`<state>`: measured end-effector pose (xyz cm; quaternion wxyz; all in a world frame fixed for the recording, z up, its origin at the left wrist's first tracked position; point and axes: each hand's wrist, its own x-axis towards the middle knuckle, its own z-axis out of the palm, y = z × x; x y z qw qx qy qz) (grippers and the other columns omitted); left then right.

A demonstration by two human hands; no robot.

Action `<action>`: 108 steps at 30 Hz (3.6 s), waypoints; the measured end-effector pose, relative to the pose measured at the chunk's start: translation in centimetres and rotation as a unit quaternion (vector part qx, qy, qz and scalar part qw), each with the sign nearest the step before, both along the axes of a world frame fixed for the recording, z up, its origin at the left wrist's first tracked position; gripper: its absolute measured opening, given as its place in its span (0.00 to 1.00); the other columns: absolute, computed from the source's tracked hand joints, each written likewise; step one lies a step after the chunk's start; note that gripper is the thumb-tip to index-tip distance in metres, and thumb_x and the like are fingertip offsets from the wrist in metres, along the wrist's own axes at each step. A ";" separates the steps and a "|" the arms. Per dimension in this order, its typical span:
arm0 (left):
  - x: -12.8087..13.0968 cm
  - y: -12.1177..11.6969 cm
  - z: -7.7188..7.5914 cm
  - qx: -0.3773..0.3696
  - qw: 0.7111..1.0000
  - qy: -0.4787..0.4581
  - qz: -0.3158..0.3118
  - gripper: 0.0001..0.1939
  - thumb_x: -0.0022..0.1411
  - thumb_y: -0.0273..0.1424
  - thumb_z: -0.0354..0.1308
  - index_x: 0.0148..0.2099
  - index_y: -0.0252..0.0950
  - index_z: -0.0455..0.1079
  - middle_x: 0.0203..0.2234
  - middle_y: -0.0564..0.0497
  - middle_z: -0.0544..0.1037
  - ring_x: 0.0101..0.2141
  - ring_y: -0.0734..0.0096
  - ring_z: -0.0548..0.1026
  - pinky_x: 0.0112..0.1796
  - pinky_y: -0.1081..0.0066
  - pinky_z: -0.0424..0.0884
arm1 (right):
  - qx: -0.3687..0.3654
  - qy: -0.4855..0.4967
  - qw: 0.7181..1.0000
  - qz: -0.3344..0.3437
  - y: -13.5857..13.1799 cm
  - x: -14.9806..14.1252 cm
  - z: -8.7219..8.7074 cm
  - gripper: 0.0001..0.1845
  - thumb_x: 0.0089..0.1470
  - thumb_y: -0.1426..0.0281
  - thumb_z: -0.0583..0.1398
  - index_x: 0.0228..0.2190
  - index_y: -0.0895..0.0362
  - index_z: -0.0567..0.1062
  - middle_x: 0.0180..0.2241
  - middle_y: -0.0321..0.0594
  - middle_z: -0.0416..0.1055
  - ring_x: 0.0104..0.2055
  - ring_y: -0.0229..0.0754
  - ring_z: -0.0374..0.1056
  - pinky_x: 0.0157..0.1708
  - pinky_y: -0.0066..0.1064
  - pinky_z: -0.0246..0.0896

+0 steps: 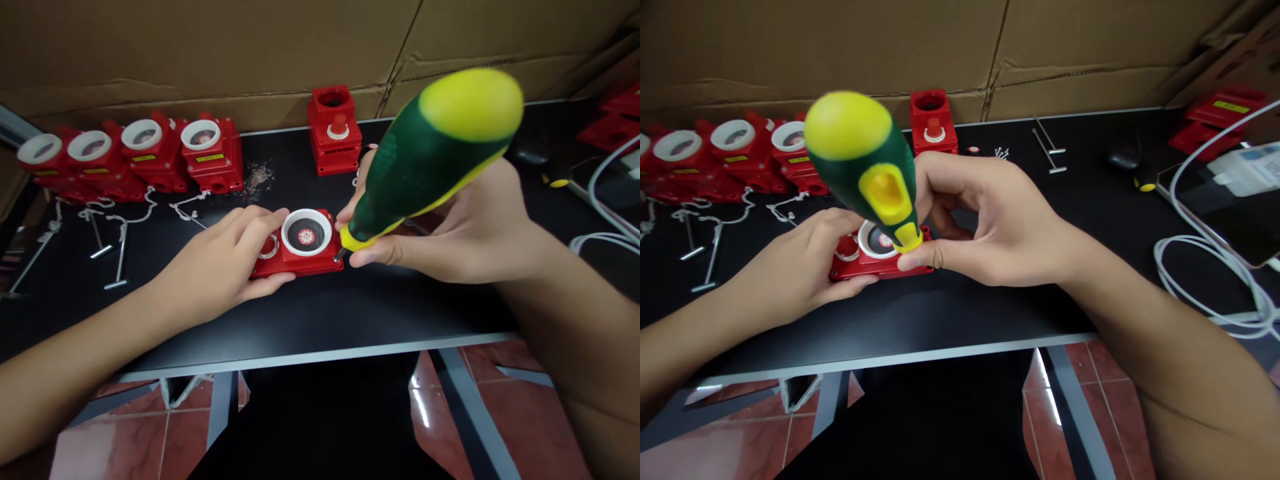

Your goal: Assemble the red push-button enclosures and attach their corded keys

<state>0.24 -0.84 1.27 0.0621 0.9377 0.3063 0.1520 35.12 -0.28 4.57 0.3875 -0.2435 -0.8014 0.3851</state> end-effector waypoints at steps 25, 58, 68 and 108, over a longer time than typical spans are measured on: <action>0.2 0.1 0.6 -0.082 0.996 -0.016 0.036 0.38 0.86 0.49 0.63 0.85 0.33 0.68 0.69 0.32 0.85 0.64 0.38 0.89 0.62 0.47 0.90 | 0.004 0.023 0.999 -0.026 1.0 0.3 0.5 0.25 0.72 0.44 0.80 0.46 0.50 0.82 0.44 0.33 0.80 0.36 0.36 0.72 0.38 0.34 0.80; -0.3 0.3 1.5 0.041 0.999 0.029 0.003 0.29 0.85 0.37 0.61 0.82 0.42 0.75 0.67 0.37 0.88 0.59 0.46 0.92 0.57 0.57 0.90 | -0.012 0.205 0.916 -0.345 6.6 7.4 4.5 0.35 0.37 0.34 0.84 0.34 0.43 0.81 0.36 0.41 0.66 0.32 0.47 0.54 0.31 0.43 0.56; -1.0 1.7 0.6 0.030 0.999 0.024 0.018 0.29 0.84 0.37 0.60 0.81 0.40 0.75 0.68 0.34 0.85 0.60 0.43 0.90 0.56 0.54 0.91 | -0.009 0.066 0.907 -0.417 11.5 11.5 0.6 0.21 0.62 0.47 0.76 0.41 0.46 0.79 0.34 0.36 0.77 0.26 0.40 0.59 0.29 0.41 0.61; -0.5 2.0 -1.5 0.062 0.995 -0.076 0.005 0.27 0.78 0.31 0.68 0.74 0.41 0.69 0.71 0.35 0.80 0.72 0.37 0.82 0.71 0.39 0.84 | 0.113 -0.250 0.924 -0.266 9.2 8.7 -6.5 0.09 0.69 0.58 0.75 0.43 0.50 0.88 0.44 0.46 0.83 0.40 0.51 0.77 0.50 0.50 0.76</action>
